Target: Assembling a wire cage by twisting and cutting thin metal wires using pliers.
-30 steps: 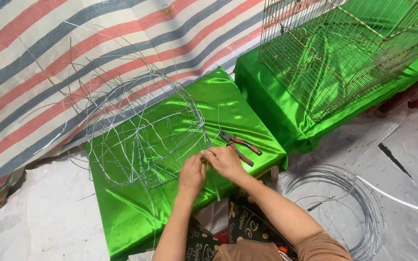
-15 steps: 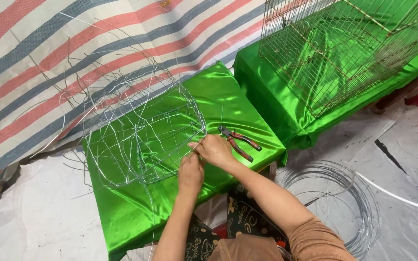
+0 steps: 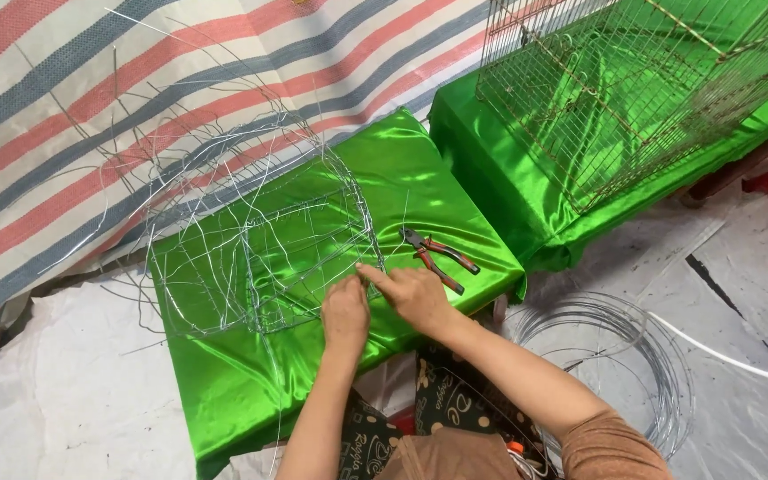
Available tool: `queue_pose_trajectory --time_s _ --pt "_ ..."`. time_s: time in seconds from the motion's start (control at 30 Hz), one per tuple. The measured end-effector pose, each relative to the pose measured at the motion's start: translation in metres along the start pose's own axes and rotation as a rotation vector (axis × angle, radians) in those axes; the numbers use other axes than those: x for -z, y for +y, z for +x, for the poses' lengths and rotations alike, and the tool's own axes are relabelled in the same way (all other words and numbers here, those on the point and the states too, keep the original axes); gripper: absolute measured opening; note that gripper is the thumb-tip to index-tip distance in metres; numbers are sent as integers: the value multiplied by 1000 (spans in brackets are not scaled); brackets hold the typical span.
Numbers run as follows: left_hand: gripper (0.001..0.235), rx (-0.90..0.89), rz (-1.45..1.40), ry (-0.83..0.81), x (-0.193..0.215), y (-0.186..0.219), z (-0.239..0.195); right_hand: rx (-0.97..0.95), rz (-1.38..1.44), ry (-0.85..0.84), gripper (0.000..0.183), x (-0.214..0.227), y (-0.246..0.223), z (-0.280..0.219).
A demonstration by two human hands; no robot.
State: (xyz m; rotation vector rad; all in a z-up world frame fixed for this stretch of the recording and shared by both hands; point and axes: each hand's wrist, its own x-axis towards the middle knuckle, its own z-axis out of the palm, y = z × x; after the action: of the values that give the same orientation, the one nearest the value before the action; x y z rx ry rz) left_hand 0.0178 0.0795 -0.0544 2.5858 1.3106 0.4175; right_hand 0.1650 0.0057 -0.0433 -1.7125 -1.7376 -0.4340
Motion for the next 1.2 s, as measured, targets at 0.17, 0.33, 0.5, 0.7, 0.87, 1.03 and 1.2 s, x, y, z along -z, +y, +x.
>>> queue_pose_trajectory --time_s 0.17,0.33,0.5,0.7,0.87,1.03,1.2 --pt "17 -53 -28 -1 1 -1 0 100 -143 40 54 -10 6 0" --pt "22 -28 -18 -47 3 -3 0 148 -114 24 58 -11 8 2" --pt "23 -9 -60 -74 26 10 1 85 -60 -141 57 15 2 18" --pt "26 49 -86 -104 -13 -10 2 -105 212 -698 61 51 4 65" --pt "27 56 -51 -152 -15 -6 -3 -211 296 -1114 65 38 17 83" --pt "27 66 -63 -107 -4 -2 4 -217 450 -1149 74 59 17 99" --pt "28 60 -98 -100 -2 -5 6 -352 879 -851 60 55 35 44"
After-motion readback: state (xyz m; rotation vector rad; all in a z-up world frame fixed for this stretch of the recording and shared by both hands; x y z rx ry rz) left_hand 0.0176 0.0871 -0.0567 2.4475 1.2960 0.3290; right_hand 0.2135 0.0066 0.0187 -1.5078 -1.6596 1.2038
